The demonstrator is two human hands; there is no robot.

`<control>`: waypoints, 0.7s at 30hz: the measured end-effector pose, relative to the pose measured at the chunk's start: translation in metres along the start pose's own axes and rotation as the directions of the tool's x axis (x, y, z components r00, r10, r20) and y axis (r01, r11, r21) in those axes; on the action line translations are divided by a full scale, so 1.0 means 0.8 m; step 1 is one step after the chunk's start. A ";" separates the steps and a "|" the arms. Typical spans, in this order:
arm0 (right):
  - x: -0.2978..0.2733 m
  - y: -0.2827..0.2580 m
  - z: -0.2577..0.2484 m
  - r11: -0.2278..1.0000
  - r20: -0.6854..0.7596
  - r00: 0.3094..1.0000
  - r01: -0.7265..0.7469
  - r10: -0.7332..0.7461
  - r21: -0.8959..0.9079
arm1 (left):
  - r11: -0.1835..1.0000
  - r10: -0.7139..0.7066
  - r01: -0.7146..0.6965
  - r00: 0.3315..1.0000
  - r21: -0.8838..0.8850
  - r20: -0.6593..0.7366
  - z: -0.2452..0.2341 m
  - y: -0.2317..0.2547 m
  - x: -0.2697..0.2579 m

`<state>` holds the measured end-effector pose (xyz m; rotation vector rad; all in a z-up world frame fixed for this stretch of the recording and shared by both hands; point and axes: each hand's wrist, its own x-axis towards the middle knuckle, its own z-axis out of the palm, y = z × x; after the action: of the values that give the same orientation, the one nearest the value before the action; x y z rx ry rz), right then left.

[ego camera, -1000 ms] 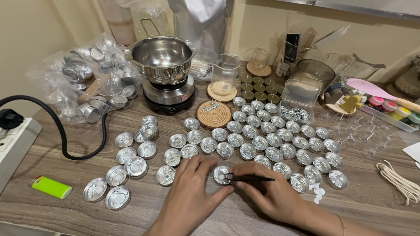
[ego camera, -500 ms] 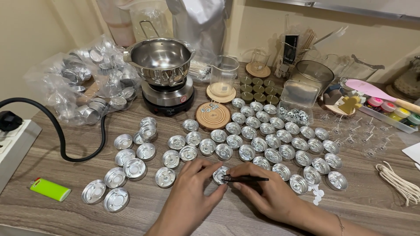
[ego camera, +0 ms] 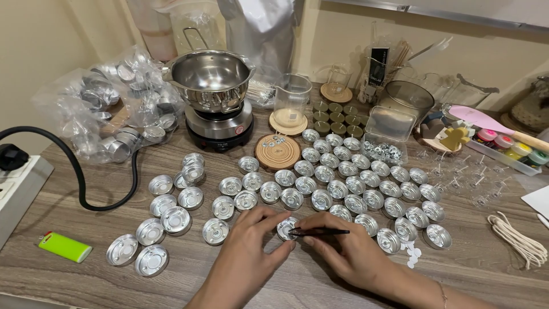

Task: Placing wick stickers into the center of silver tea light tins for candle making.

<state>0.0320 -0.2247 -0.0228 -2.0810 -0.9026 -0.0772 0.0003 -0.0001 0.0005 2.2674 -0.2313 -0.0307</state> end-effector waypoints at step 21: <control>0.001 -0.003 0.001 0.995 -0.028 0.995 -0.100 0.100 -0.028 | 1.000 -0.014 0.014 1.000 0.013 0.017 -0.002 0.000 0.000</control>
<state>0.0310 -0.2226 -0.0214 -2.1436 -0.7840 -0.0651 0.0008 0.0015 0.0016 2.2829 -0.2257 -0.0563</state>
